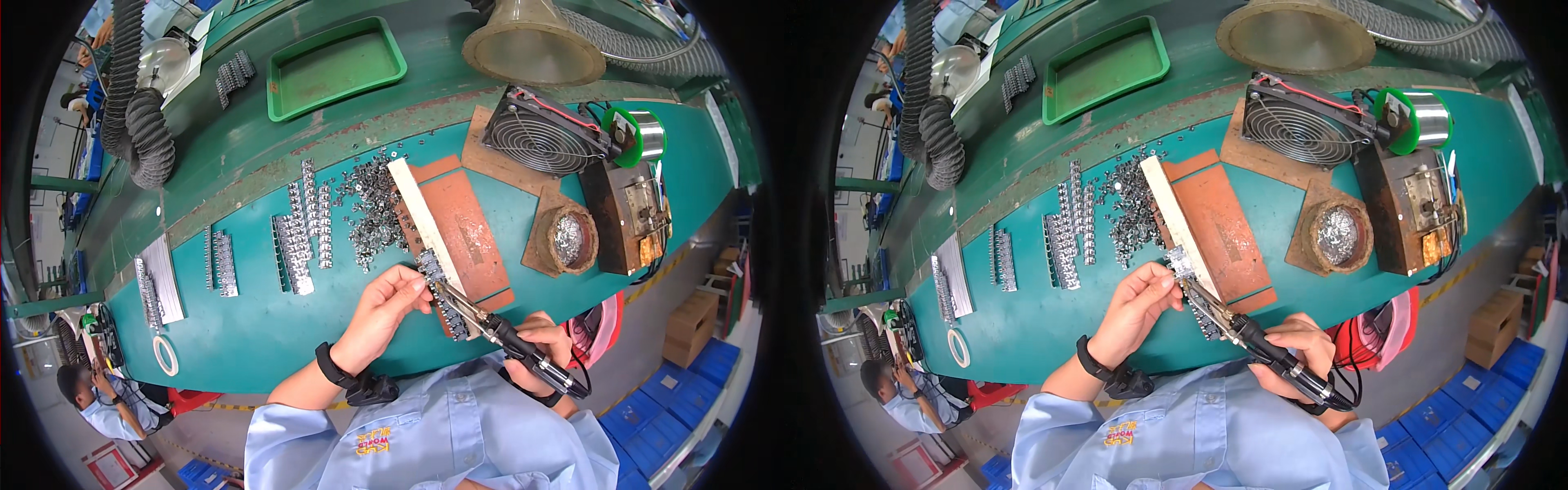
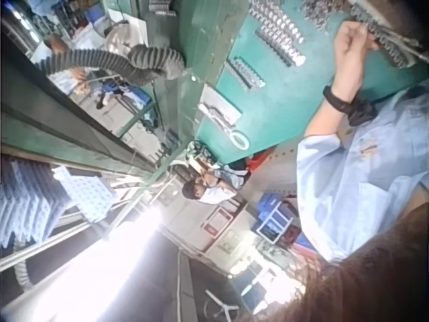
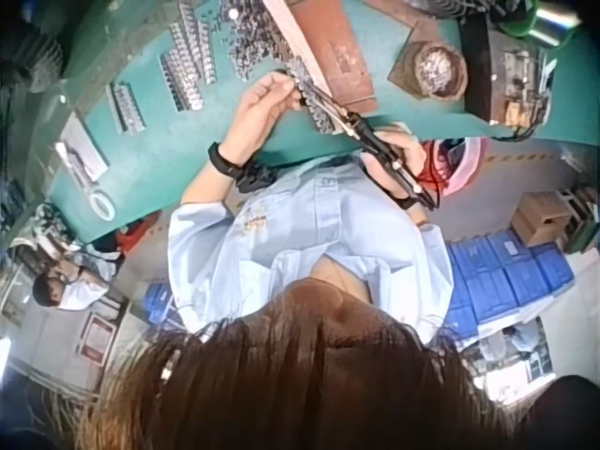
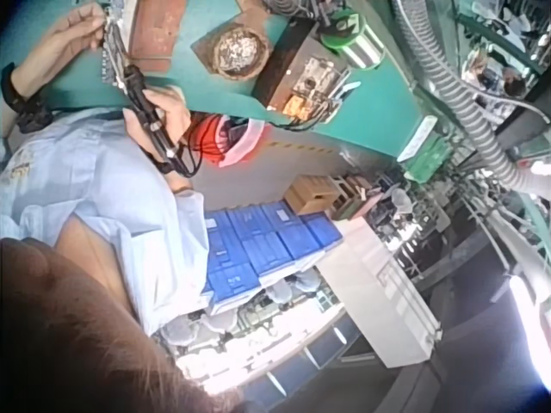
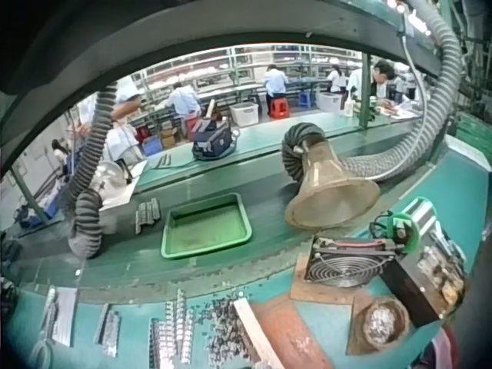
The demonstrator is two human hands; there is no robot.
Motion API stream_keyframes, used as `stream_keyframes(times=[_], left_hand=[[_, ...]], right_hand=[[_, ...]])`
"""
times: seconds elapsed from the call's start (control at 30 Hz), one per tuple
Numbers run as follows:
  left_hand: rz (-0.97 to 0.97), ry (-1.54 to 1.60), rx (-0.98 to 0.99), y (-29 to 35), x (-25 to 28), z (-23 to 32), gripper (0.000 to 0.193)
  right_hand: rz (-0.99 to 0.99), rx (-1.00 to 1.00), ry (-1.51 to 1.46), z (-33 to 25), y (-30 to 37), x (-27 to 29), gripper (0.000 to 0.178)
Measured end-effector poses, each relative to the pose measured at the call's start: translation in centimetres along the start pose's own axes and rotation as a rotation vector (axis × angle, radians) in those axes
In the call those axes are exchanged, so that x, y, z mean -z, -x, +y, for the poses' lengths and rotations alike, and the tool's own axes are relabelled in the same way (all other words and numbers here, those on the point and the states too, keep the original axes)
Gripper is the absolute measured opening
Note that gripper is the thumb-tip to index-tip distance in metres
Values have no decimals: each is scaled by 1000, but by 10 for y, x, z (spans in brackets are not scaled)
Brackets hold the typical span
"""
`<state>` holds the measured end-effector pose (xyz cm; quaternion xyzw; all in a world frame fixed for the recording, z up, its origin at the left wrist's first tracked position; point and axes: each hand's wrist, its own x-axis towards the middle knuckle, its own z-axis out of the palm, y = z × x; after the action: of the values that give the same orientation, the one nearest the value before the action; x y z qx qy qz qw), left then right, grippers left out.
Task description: The person solders small metal components onto a strip, placing components in position by hand and applying a soldering iron to attach them.
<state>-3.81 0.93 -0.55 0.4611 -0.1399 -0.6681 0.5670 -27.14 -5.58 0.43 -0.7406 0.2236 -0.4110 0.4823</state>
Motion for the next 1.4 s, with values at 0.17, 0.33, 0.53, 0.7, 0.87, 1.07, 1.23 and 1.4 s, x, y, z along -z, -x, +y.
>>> stream_keyframes(times=[0.17, 0.33, 0.53, 0.7, 0.87, 1.07, 1.23, 1.4], left_hand=[[0, -32, -6, 1, -1, 1, 12], [14, -40, 7, 2, -1, 4, 13], [3, -144, -9, 2, 3, 2, 14], [9, -166, -4, 2, 3, 2, 14], [5, -159, -14, 1, 2, 2, 13], [6, -141, -13, 1, 1, 2, 13], [-16, -98, -8, 0, 3, 3, 13], [-6, -113, -33, 1, 2, 1, 12]], right_hand=[[-7, -1, 12, 0, 0, 1, 40], [0, 12, 17, -2, -3, 0, 39], [-11, 8, 22, -2, -4, -1, 39], [-24, 12, 23, -2, -5, -2, 39], [-19, -6, 22, -1, -4, -2, 39], [-23, -11, 9, 1, -6, -4, 39], [-32, -27, 17, -1, -7, -4, 39], [-40, -36, 11, 0, -7, -4, 38]])
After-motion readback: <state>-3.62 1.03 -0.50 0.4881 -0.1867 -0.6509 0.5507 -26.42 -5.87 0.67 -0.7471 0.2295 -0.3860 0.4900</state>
